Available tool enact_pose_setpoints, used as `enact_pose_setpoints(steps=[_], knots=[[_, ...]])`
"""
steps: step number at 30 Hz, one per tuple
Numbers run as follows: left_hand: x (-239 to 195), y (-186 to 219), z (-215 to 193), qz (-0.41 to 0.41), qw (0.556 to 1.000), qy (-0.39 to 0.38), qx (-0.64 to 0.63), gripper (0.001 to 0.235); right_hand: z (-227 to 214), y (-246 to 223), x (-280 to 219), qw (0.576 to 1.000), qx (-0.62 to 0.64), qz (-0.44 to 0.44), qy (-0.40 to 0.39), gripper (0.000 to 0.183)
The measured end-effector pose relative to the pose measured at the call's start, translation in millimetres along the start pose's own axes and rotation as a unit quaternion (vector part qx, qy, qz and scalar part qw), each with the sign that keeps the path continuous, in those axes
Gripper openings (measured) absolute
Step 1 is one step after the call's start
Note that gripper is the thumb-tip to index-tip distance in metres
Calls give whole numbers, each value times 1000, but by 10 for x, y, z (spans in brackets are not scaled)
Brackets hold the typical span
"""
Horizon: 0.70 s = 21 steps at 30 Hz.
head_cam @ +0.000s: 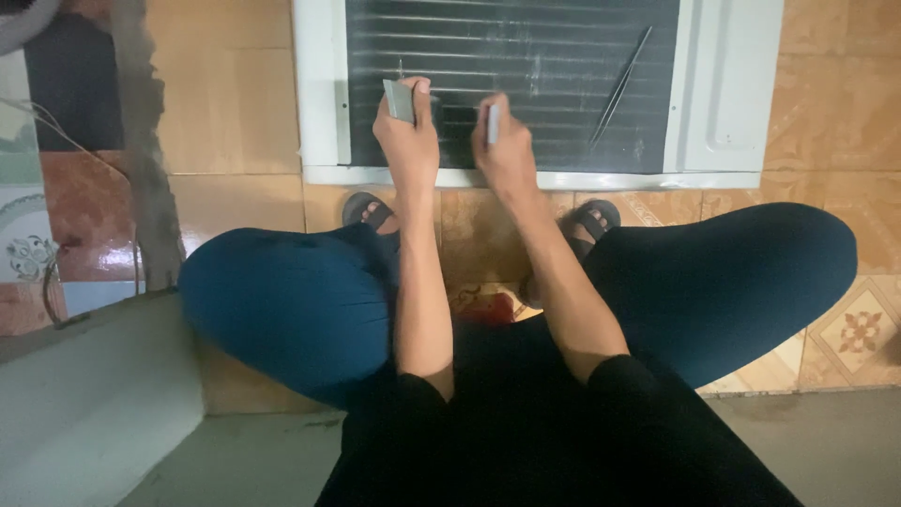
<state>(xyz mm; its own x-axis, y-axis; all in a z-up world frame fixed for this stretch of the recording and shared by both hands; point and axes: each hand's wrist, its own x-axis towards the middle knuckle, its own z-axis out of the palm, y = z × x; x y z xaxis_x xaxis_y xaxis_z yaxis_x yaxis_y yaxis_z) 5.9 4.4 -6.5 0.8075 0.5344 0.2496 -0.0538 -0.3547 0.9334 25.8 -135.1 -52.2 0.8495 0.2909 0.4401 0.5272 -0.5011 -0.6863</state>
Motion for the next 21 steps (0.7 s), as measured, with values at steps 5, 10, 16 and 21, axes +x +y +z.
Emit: enact_pose_setpoints(steps=[5, 10, 16, 21], knots=[[-14, 46, 12, 3, 1000, -22, -4, 17, -121, -165, 68, 999, -2, 52, -15, 29], [13, -19, 12, 14, 999, -27, 17, 15, -350, 155, 87, 996, 26, 59, 65, 31], [275, -35, 234, -46, 998, -34, -3, 24, -734, 553, 374, 933, 224, 241, 143, 35], [752, -6, 557, -10, 992, -110, 59, 27, -783, 756, 708, 928, 288, 218, 89, 30]])
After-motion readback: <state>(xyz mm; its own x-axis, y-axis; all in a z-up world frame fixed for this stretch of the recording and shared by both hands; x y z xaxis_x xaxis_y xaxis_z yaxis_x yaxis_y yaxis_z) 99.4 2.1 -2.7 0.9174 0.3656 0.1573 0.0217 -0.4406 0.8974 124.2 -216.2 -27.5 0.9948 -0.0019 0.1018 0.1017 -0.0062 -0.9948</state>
